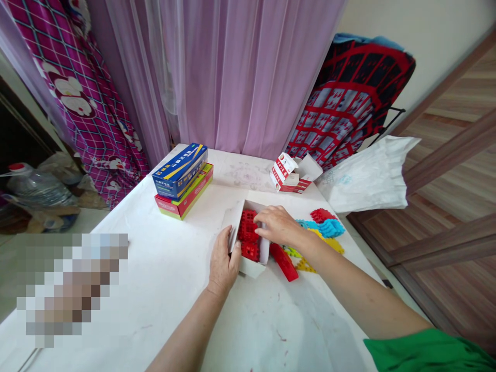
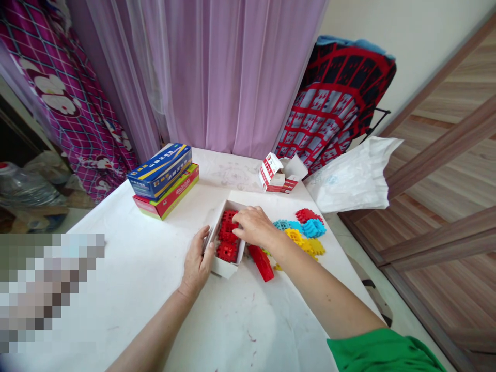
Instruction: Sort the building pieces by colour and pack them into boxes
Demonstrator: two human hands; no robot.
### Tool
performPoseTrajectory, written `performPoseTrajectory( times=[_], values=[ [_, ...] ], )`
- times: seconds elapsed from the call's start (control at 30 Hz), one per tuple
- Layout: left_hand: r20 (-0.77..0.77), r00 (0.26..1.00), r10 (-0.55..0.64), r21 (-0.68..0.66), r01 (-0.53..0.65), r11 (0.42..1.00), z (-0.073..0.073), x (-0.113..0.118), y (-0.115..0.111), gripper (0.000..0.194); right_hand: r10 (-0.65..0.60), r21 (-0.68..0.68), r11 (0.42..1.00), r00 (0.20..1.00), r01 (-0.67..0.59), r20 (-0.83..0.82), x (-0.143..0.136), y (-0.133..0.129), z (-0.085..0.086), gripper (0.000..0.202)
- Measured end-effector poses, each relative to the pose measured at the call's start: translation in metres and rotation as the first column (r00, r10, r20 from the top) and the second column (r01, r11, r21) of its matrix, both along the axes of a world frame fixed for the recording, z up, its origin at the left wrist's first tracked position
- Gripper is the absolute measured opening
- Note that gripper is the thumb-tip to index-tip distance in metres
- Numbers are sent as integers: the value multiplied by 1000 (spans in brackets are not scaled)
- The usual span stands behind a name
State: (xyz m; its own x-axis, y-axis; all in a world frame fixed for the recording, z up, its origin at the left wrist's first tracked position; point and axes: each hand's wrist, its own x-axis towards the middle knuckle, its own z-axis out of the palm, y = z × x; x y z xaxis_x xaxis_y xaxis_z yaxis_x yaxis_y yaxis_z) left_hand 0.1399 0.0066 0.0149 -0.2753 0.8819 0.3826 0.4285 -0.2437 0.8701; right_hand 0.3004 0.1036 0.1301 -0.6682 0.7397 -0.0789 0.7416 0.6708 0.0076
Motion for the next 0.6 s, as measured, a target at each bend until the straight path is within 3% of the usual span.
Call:
performPoseTrajectory(
  times=[0.13, 0.27, 0.4, 0.5, 0.6],
  values=[
    [2, 1000, 1, -3, -1, 1000, 0, 0, 0, 44, 15, -18, 1000, 999, -14, 40, -9, -4, -2, 34],
    [6, 1000, 3, -7, -3, 1000, 0, -1, 0, 44, -38, -9, 999, 991, 39, 131, -20, -8, -3, 28],
    [5, 1000, 10, -5, -10, 1000, -3, -2, 1, 44, -39, 12, 999, 996, 38, 84, -17, -10, 2, 30],
    [13, 1000, 12, -16, -11, 1000, -5, -3, 1, 45, -101, 28, 994, 995, 102, -26, 9, 3, 13, 29],
    [24, 1000, 9, -30, -8, 1000, -7, -4, 1, 45, -307, 74, 946, 945, 316, -112, 63, 33, 24, 29]
  ],
)
